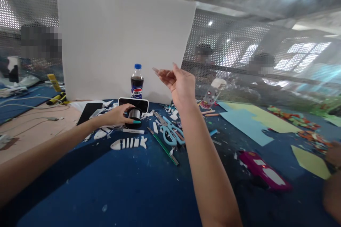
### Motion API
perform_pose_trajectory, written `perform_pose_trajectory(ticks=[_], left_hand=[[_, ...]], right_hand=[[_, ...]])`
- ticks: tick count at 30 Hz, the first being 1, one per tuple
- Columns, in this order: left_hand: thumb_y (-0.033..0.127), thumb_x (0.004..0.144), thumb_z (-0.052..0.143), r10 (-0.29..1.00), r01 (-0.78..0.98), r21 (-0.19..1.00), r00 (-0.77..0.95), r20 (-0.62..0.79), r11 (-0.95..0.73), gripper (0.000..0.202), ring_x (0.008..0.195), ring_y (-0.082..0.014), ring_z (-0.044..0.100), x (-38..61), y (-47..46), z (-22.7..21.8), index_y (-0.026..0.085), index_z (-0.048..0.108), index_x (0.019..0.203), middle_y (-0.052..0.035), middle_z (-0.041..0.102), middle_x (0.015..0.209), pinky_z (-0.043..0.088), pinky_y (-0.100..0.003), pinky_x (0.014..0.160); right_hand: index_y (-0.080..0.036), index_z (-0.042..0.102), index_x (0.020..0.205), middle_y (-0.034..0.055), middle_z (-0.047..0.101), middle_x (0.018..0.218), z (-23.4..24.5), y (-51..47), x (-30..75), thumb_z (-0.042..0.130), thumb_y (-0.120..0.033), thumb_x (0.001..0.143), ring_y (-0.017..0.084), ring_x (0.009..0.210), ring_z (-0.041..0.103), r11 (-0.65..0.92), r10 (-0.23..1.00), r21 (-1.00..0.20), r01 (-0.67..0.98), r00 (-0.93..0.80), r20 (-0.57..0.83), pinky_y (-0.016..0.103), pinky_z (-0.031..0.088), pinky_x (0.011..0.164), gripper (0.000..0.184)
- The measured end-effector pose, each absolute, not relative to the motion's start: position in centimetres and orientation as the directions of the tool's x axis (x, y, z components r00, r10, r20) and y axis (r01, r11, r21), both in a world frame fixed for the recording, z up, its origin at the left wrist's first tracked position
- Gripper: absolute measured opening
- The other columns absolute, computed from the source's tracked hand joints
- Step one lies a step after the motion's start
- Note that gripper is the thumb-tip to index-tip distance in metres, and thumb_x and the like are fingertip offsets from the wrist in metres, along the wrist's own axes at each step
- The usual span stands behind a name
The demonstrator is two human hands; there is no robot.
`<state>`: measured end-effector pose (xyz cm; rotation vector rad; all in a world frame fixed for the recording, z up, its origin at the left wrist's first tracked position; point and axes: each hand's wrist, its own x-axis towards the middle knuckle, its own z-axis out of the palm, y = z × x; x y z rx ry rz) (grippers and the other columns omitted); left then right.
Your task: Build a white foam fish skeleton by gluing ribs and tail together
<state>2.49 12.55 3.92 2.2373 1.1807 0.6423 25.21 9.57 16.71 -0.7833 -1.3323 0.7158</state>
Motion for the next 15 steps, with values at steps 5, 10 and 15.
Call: perform_pose_trajectory(ticks=[5, 10, 15], left_hand=[[0.060, 0.074, 0.060, 0.841, 0.634, 0.588, 0.515, 0.163, -0.502, 0.085, 0.129, -0.0427, 0.032, 3.2, 12.1, 3.2, 0.010, 0.035, 0.138, -0.0249, 0.036, 0.141, 0.029, -0.054, 0.101], [0.059, 0.073, 0.061, 0.836, 0.647, 0.550, 0.511, 0.200, -0.527, 0.083, 0.128, -0.0460, 0.029, 3.1, 11.8, 4.1, 0.009, 0.040, 0.136, -0.0259, 0.040, 0.138, 0.025, -0.059, 0.100], [0.049, 0.084, 0.053, 0.800, 0.575, 0.567, 0.515, 0.308, -0.589, 0.054, 0.127, -0.0327, 0.036, 3.3, 10.5, 7.1, 0.022, 0.048, 0.131, -0.0129, 0.045, 0.137, 0.032, -0.047, 0.101]], right_hand=[[-0.021, 0.045, 0.062, 0.0091, 0.068, 0.082, 16.5, 9.2, 24.3, 0.053, -0.059, 0.078, 0.023, 0.097, 0.067, 0.560, 0.824, -0.827, 0.057, 0.064, 0.563, 0.035, 0.056, 0.074, 0.042], [-0.021, 0.043, 0.060, 0.0085, 0.069, 0.082, 16.7, 8.5, 23.4, 0.054, -0.061, 0.076, 0.022, 0.090, 0.068, 0.560, 0.827, -0.826, 0.066, 0.015, 0.562, 0.034, 0.055, 0.070, 0.044], [-0.022, 0.045, 0.059, 0.0082, 0.070, 0.083, 17.1, 7.4, 22.7, 0.051, -0.063, 0.078, 0.022, 0.090, 0.068, 0.572, 0.820, -0.810, 0.129, -0.065, 0.569, 0.033, 0.054, 0.070, 0.046]])
